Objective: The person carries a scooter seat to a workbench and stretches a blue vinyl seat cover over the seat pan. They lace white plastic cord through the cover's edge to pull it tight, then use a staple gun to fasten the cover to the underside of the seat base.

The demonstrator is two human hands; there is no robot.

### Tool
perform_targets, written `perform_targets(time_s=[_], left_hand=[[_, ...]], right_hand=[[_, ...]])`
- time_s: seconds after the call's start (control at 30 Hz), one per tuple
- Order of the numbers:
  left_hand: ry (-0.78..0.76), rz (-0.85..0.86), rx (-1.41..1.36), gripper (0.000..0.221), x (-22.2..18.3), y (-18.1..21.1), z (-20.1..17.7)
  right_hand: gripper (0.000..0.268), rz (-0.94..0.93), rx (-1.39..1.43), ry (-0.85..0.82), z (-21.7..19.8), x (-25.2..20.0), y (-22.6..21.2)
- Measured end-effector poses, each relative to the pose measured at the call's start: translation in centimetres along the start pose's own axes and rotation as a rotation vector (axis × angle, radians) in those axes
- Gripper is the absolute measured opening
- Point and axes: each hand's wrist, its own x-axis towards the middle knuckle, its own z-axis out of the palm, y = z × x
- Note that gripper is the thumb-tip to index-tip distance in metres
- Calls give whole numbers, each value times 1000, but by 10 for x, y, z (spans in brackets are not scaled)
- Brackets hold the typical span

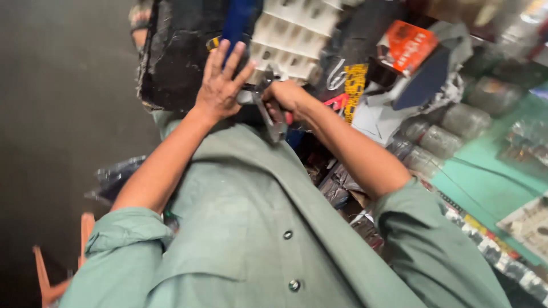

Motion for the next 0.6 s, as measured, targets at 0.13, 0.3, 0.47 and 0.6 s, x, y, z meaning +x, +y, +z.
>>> perform_targets(time_s=[0.13,0.3,0.47,0.6], left_hand=[[-70,-13,12,106,43,0,-38],[-145,-52,104,111,8,7,-25],[-190,-31,155,116,19,21,-27],[-301,-91,261,124,29,50,-38]], right_hand=[[24,-203,97,-222,-12,-58,20],[46,-300,515,-347,-66,-153,60],[49,-359,682,-152,-100,-127,171],[40,-299,290,148,-84,-53,231]])
